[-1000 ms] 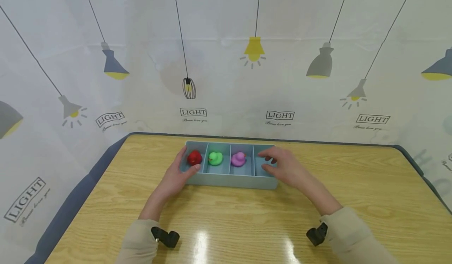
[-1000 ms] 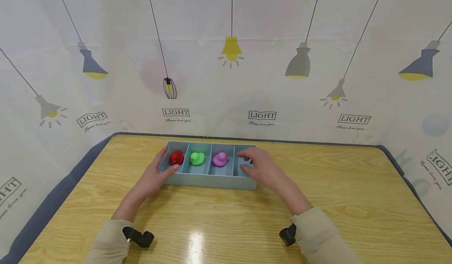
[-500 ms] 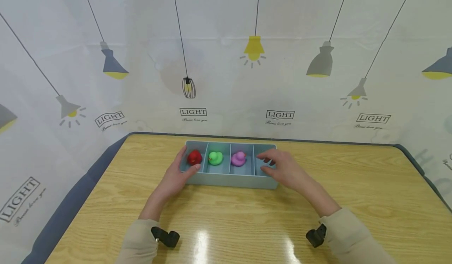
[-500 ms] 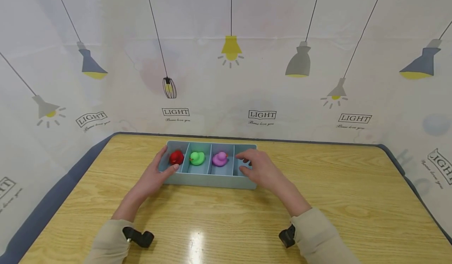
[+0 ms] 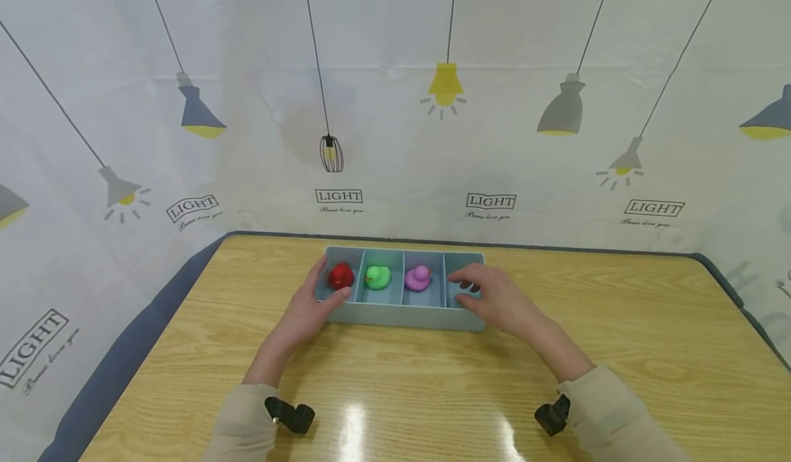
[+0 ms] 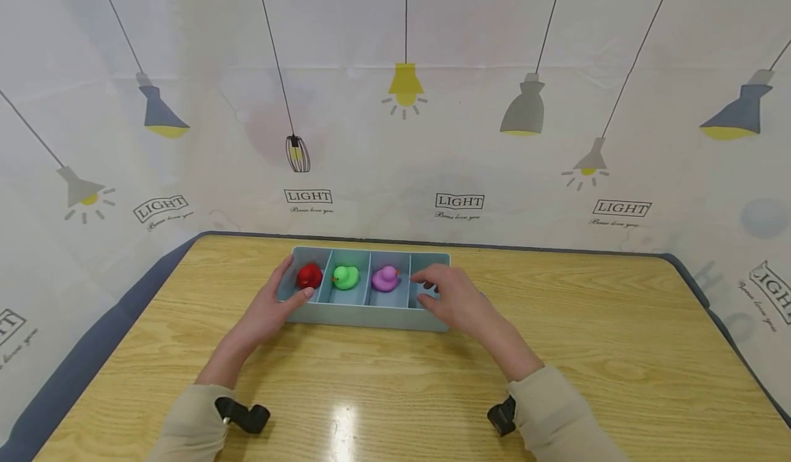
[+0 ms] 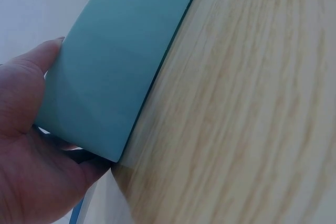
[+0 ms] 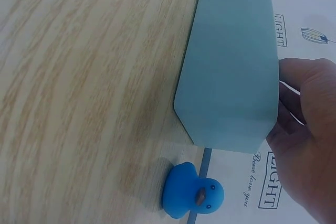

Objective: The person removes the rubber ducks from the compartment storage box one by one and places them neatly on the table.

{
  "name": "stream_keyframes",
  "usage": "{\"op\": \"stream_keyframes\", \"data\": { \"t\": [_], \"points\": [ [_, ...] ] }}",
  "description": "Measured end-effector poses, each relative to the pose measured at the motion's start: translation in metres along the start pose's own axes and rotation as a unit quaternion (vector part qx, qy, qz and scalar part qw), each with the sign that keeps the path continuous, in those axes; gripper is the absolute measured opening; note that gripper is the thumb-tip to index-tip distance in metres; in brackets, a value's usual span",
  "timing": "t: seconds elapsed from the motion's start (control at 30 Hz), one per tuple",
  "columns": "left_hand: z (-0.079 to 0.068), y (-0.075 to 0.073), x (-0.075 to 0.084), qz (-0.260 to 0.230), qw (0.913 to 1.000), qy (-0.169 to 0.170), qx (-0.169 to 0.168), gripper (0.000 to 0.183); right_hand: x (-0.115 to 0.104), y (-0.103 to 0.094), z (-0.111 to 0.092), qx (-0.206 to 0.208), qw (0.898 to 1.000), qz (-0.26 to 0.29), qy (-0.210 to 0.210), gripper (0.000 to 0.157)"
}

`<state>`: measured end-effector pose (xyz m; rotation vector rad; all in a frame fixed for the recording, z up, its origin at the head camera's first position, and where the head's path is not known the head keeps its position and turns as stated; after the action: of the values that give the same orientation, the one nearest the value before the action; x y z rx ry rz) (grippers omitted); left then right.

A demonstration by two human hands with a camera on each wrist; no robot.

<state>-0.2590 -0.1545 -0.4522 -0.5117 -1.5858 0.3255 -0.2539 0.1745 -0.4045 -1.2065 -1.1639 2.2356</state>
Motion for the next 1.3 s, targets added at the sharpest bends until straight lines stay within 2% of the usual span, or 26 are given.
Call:
{"op": "stream_keyframes", "data": {
  "t": [1.3],
  "points": [
    [0.0007, -0.0001, -0.0010, -0.003, 1.0000, 0.003, 0.002, 0.091, 0.0007, 0.0023, -0.0006, 0.006, 1.000, -0.001, 0.001, 0.026]
  ]
}}
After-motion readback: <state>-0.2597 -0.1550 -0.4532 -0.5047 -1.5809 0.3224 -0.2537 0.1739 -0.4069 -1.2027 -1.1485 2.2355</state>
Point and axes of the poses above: each hand's wrist, its own z-axis towards the middle knuckle, its own y-axis out of the palm, x = y × z, the point moved 4 cm from there along z, towards the middle knuckle, and after that the axes turned 2 degrees about x, right-handed, at the moved point
